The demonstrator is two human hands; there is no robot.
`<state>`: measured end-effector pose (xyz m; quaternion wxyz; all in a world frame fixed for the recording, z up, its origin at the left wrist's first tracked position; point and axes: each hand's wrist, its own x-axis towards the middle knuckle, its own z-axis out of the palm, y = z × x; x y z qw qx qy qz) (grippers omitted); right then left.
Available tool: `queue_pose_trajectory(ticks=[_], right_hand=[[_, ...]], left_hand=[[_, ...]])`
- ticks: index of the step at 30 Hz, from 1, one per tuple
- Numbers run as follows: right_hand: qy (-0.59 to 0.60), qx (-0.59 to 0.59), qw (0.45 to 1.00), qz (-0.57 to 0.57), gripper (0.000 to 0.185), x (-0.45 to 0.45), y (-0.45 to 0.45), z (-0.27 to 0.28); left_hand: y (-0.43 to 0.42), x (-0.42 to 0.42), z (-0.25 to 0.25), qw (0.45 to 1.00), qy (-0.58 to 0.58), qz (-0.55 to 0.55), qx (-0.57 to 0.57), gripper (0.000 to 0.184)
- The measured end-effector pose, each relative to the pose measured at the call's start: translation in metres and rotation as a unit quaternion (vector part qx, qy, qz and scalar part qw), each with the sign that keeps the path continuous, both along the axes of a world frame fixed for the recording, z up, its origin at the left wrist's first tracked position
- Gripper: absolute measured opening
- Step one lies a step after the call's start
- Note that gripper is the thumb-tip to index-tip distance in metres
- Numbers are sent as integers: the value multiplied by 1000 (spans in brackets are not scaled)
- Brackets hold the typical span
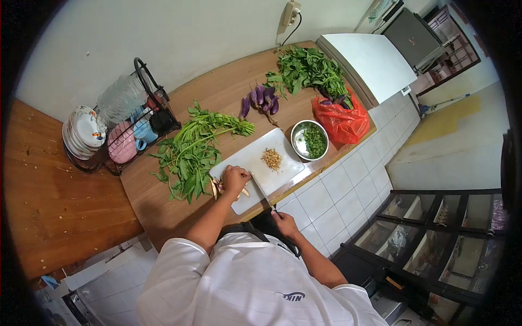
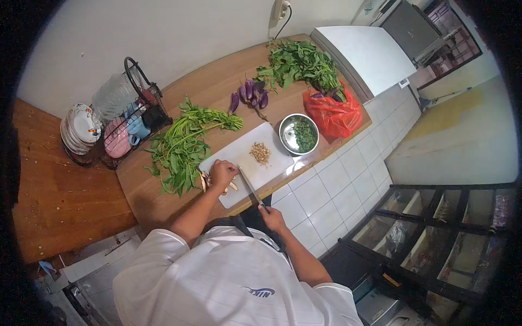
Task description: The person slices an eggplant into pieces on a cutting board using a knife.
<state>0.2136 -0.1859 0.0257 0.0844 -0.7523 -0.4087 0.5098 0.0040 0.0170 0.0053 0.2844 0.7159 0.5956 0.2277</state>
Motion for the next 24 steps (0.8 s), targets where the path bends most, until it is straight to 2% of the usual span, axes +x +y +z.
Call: queue_pose_trajectory(ticks=[2, 11, 15, 17, 20, 24], right_hand=[[-11, 27, 999, -14, 67, 4, -12, -10], [25, 1, 1000, -6, 63, -1, 4, 28], [23, -1, 1000, -9, 64, 0, 6, 22], [-1, 39, 999, 5, 67, -2, 7, 14], [-26, 21, 999, 14, 69, -7, 20, 9], [-6, 39, 999, -2, 70, -12, 18, 10]], left_hand=[[0, 0, 1, 1000, -10, -8, -2, 15], [0, -3, 1, 1000, -5, -9, -15, 14], [0, -2, 0, 1000, -17, -8, -5, 14], [-1, -2, 2, 1000, -15, -13, -5, 15], [-1, -1, 4, 1000, 6, -17, -4, 13], [-2, -3, 0, 1000, 2, -9, 6, 12]])
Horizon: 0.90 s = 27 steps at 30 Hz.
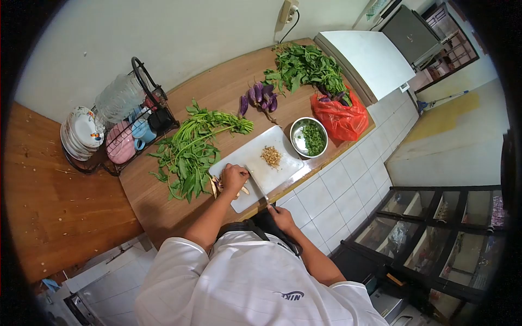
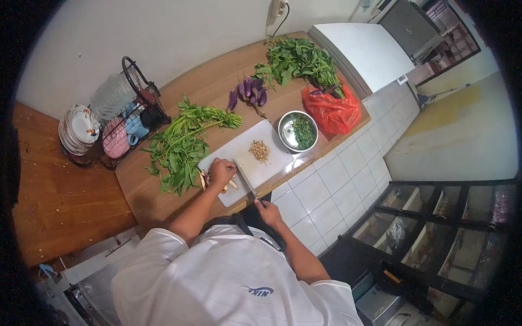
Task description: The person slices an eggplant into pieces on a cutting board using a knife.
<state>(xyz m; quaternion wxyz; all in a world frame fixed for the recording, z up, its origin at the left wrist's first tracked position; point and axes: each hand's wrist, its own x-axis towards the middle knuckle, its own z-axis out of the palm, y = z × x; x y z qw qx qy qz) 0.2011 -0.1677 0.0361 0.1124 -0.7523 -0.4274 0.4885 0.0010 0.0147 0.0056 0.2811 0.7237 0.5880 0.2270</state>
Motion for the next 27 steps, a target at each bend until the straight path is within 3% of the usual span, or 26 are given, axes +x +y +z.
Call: queue_pose_trajectory(ticks=[3, 9, 11, 17, 21, 27], right_hand=[[20, -59, 998, 21, 70, 1, -12, 13], [18, -47, 999, 5, 68, 5, -20, 3], [6, 26, 1000, -15, 62, 3, -20, -10], [-6, -34, 999, 8, 71, -4, 9, 5], [-45, 5, 998, 33, 71, -8, 17, 5], [24, -38, 999, -16, 66, 4, -18, 5]], left_hand=[[-1, -4, -1, 1000, -7, 4, 12, 13], [-2, -3, -2, 1000, -20, -6, 14, 13], [-1, -3, -3, 1000, -17, -7, 18, 13], [-1, -3, -7, 1000, 3, -12, 19, 13], [-2, -2, -2, 1000, -2, -3, 16, 12], [-3, -2, 1, 1000, -9, -1, 8, 11]])
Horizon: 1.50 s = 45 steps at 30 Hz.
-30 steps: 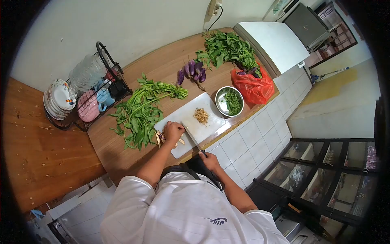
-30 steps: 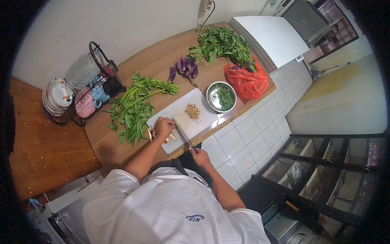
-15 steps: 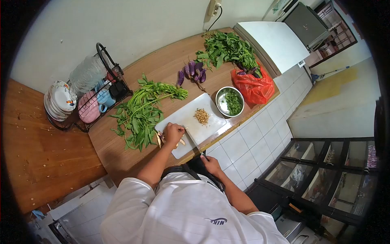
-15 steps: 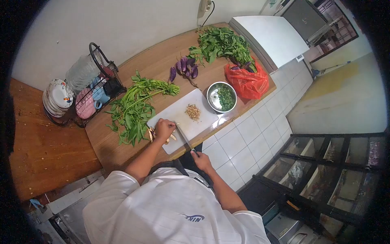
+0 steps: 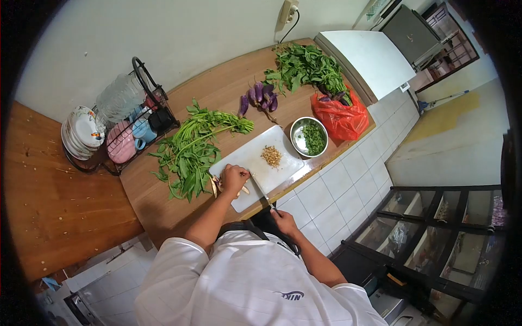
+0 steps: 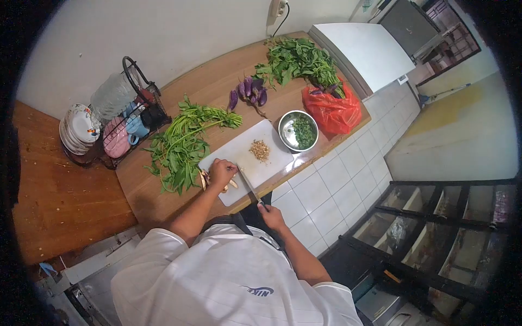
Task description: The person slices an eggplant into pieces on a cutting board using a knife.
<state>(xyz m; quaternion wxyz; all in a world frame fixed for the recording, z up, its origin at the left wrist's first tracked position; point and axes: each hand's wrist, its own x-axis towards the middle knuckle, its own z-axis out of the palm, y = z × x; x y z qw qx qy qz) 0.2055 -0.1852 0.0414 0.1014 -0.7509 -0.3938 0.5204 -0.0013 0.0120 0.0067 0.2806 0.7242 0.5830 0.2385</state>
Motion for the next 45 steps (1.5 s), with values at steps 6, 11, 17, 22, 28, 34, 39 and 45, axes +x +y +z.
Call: queue_pose_trajectory(ticks=[6, 11, 17, 22, 28, 34, 39, 45], right_hand=[[9, 30, 999, -11, 61, 2, -3, 3], [-52, 42, 997, 46, 68, 0, 17, -10], [-8, 33, 999, 29, 70, -2, 33, 9], [-9, 5, 999, 38, 70, 2, 18, 11], [-27, 21, 999, 31, 70, -7, 28, 3], [-25, 58, 998, 30, 69, -8, 25, -9], [20, -20, 1000, 4, 65, -3, -4, 6], [16, 7, 1000, -10, 65, 3, -5, 8]], left_hand=[[1, 0, -2, 1000, 0, -4, 8, 10], [2, 0, -6, 1000, -8, -9, 17, 11], [2, 0, -2, 1000, 5, 17, -17, 13], [1, 1, -4, 1000, 12, 11, -21, 12], [2, 0, -5, 1000, 5, 8, -13, 13], [3, 1, -8, 1000, 3, 9, -4, 12], [1, 3, 2, 999, -4, 26, -32, 11], [3, 3, 0, 999, -15, 5, -36, 10]])
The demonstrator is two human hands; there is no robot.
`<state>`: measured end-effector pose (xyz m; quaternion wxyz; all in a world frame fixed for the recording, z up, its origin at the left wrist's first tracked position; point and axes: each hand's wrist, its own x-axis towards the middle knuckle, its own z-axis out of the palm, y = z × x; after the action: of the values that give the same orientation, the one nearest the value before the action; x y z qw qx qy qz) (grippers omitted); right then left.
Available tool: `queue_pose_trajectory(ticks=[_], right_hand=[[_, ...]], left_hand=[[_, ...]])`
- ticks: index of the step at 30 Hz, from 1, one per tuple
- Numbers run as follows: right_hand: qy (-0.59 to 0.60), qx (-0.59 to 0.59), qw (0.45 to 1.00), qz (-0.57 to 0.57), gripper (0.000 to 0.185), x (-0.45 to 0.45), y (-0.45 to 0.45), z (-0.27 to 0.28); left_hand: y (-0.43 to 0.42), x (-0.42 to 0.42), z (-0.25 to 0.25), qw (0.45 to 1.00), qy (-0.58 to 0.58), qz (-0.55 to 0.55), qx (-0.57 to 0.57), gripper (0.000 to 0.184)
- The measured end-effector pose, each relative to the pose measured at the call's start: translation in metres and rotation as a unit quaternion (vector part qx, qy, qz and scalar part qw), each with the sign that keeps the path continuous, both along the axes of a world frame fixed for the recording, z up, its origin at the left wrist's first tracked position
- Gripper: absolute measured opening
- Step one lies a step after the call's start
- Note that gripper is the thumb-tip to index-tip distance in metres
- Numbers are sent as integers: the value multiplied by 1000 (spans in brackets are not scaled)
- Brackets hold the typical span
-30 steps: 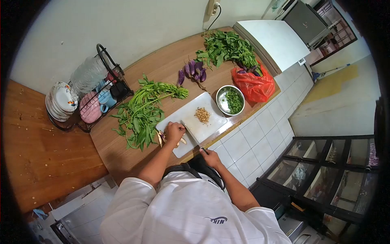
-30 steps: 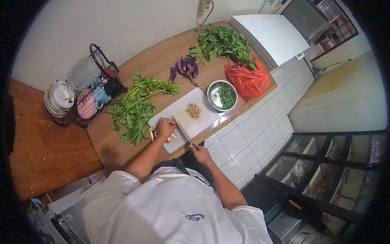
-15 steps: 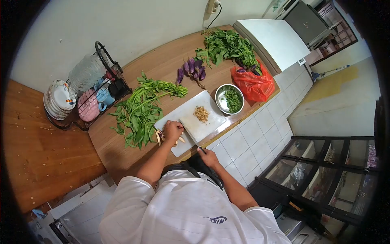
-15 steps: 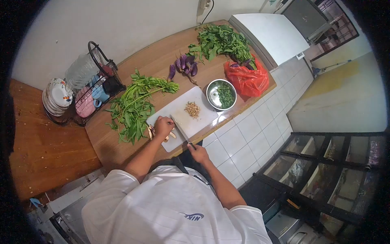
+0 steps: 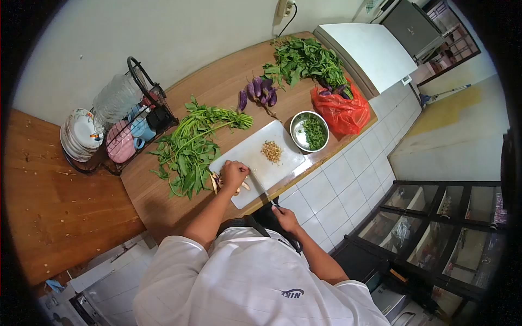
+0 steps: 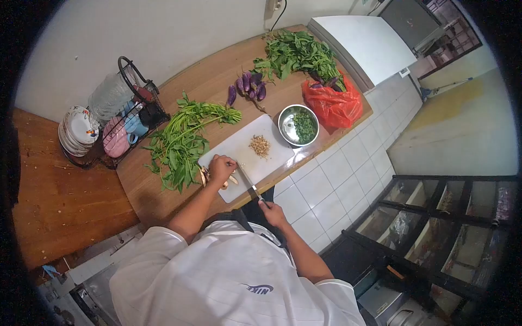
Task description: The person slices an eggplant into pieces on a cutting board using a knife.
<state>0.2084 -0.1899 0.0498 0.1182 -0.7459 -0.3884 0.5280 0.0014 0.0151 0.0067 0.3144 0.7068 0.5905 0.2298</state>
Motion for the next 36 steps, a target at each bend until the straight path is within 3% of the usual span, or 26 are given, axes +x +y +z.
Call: queue_pose_trajectory(ticks=[16, 18, 21, 22, 32, 34, 36], right_hand=[[-57, 39, 996, 55, 70, -11, 32, -4], [-30, -12, 999, 29, 65, -10, 20, 2], [-26, 28, 999, 9, 63, -4, -12, 0], [-3, -17, 1000, -17, 60, -1, -18, 2], [5, -34, 999, -9, 62, 2, -1, 8], [-27, 40, 999, 15, 65, 1, 2, 0], [-23, 26, 999, 19, 66, 1, 6, -1]], left_hand=[[0, -2, -11, 999, 20, 0, 25, 11], [-1, -3, -13, 999, 16, 8, 30, 11], [-1, -4, -9, 1000, -13, -1, 25, 10], [-2, -4, -8, 1000, -15, -2, 21, 10], [-3, -3, -8, 999, -3, -2, 41, 9], [-5, -2, -8, 999, -5, 6, 41, 8], [-5, -2, -7, 999, -10, 12, 41, 8]])
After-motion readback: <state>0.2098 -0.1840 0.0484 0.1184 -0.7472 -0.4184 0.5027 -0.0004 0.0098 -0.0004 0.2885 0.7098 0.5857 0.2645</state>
